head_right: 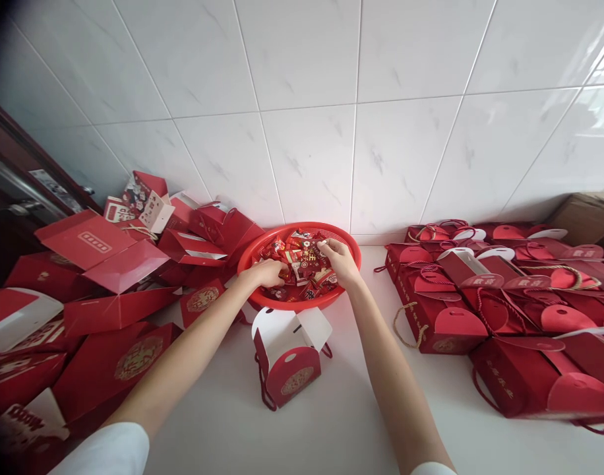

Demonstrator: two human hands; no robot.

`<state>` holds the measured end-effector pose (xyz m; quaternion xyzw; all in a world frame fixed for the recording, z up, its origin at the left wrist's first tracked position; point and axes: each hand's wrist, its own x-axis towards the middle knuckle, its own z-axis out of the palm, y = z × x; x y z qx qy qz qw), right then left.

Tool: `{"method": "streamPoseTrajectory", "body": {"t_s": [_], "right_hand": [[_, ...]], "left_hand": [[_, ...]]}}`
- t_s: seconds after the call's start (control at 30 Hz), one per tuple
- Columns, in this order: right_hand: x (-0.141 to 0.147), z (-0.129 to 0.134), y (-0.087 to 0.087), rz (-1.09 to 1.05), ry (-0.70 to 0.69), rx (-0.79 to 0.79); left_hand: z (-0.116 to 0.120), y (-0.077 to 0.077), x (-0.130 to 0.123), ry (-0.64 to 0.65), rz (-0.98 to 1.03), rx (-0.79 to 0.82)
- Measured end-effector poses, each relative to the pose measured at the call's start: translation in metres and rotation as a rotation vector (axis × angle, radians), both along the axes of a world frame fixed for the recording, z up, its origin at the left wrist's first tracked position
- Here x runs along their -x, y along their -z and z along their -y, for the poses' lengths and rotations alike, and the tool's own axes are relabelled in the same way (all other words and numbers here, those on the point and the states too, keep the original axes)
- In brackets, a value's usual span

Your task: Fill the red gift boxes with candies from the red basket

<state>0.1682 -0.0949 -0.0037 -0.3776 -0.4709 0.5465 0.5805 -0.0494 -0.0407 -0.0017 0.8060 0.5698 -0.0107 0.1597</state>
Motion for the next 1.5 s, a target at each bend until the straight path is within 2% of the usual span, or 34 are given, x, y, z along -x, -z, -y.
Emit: {"method": "streamPoseTrajectory", "body": {"t_s": [0.23,0.43,0.53,0.63,0.73,0.83,1.07,1.2,1.3,1.4,1.5], "right_hand": [[0.001,0.003,-0.002,-0.006,-0.006,0.004],[0.001,0.001,-0.001,0.004,-0.008,0.001],[0.001,0.001,0.000,0.001,-0.010,-0.005],[0.001,0.002,-0.002,-0.025,-0.006,0.004],[0.001,0.004,-0.005,-0.079,-0.016,0.030],[0.000,0.006,-0.009,-0.105,-0.015,0.053],[-0.004,0.015,-0.024,-0.082,-0.030,0.052],[-0.004,0.028,-0.035,-0.079,-0.086,0.045],[-0.003,0.043,-0.044,-0.051,-0.139,0.045],[-0.003,0.059,-0.051,-0.013,-0.185,0.038],[-0.003,0.074,-0.057,0.033,-0.201,0.000]], "left_hand": [[0.013,-0.006,-0.017,0.107,-0.091,0.154],[0.016,-0.009,-0.014,0.128,-0.055,0.134],[0.016,-0.010,-0.009,0.127,0.136,0.232],[0.021,-0.009,-0.001,0.082,0.501,0.295],[0.030,-0.010,0.003,0.093,0.735,0.157],[0.043,-0.014,0.005,0.125,0.824,0.044],[0.073,-0.031,0.002,0.160,0.918,-0.064],[0.092,-0.037,0.002,0.122,0.977,0.056],[0.106,-0.040,0.005,0.169,0.993,0.173],[0.118,-0.045,0.010,0.258,0.936,0.166],[0.129,-0.050,0.016,0.324,0.755,0.123]]}}
